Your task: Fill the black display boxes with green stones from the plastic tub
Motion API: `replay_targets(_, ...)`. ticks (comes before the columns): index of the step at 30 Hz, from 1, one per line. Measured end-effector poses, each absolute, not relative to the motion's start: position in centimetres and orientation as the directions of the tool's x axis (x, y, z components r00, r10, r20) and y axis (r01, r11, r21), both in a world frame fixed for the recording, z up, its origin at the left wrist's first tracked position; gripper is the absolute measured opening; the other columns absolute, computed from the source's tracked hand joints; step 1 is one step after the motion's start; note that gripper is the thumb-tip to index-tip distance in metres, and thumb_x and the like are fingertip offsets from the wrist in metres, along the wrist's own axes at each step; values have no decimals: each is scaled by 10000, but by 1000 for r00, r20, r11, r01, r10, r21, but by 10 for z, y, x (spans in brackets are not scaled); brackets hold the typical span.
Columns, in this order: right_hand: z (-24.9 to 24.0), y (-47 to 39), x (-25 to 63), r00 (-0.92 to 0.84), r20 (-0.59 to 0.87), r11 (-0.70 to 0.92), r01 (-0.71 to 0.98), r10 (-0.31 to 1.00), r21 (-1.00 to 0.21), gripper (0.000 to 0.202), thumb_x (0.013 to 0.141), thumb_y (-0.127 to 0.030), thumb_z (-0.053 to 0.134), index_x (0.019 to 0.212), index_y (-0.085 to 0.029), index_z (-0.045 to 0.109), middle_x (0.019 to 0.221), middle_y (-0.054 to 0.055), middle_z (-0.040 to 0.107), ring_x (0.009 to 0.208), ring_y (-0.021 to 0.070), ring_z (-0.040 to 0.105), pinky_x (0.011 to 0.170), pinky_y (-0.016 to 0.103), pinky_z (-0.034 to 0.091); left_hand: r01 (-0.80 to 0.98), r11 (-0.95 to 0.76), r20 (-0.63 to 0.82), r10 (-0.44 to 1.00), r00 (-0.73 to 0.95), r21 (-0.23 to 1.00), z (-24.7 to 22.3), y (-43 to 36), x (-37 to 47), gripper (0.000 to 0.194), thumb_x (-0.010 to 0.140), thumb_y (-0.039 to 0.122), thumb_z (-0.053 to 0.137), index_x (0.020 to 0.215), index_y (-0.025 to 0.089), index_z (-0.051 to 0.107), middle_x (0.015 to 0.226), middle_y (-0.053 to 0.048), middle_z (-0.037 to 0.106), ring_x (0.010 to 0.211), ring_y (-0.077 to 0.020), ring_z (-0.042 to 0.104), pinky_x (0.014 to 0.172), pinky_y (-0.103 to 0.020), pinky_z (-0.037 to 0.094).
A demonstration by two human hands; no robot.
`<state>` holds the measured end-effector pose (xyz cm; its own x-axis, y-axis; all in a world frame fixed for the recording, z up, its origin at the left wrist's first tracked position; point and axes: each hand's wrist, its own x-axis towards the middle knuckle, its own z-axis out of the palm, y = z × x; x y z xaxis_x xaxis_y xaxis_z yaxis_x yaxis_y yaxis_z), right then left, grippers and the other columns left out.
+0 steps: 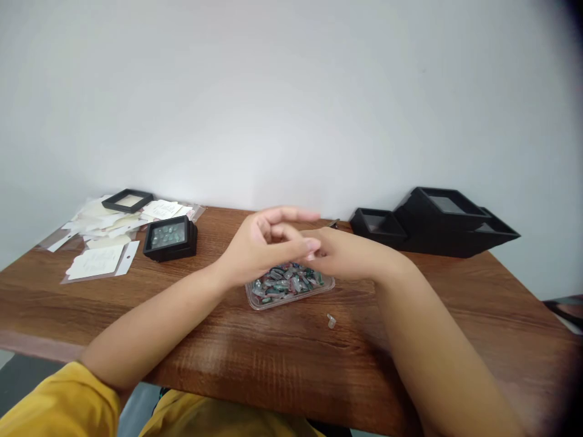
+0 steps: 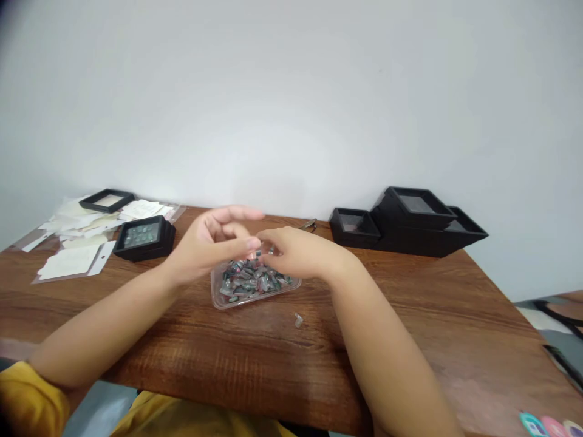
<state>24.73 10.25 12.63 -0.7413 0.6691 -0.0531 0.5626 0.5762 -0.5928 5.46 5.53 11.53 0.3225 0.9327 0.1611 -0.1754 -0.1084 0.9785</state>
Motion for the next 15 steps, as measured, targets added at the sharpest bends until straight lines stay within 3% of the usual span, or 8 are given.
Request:
replay_targets(3,131,101,250,-704,-74,512,581,707,-633,277,916,-289,597,1167,-219,691,1064,64,755,899,200,694,780,330,542,-67,-45,58,975,215,997,76,52,38,419,754,372,830,1119,204,713,672,3,739,619,-124,667,626,-243,528)
replay_targets(7,137,95,248,-700,100,498,393,707,-773,258,924,-387,625,1117,-230,691,968,31,736,864,160,678,759,290,535,-49,-11,9,1000,-30,999,48,46,18,466,753,449,825,1127,199,703,667,9,730,562,-103,607,556,-214,464)
replay_targets(11,132,89,232,-713,206,556,298,670,-776,271,867,-381,713,1086,-221,707,846,12,712,737,130,635,654,253,491,-72,-63,59,997,-53,995,50,42,14,528,756,465,822,1190,202,678,692,8,734,598,-102,601,621,-225,494)
replay_targets(15,119,89,216,-739,268,647,285,618,-707,228,852,-328,736,1043,-204,745,830,10,727,706,117,617,668,255,463,-110,-69,66,997,-32,992,52,41,17,523,778,455,809,1201,189,656,694,10,721,596,-100,588,623,-226,494)
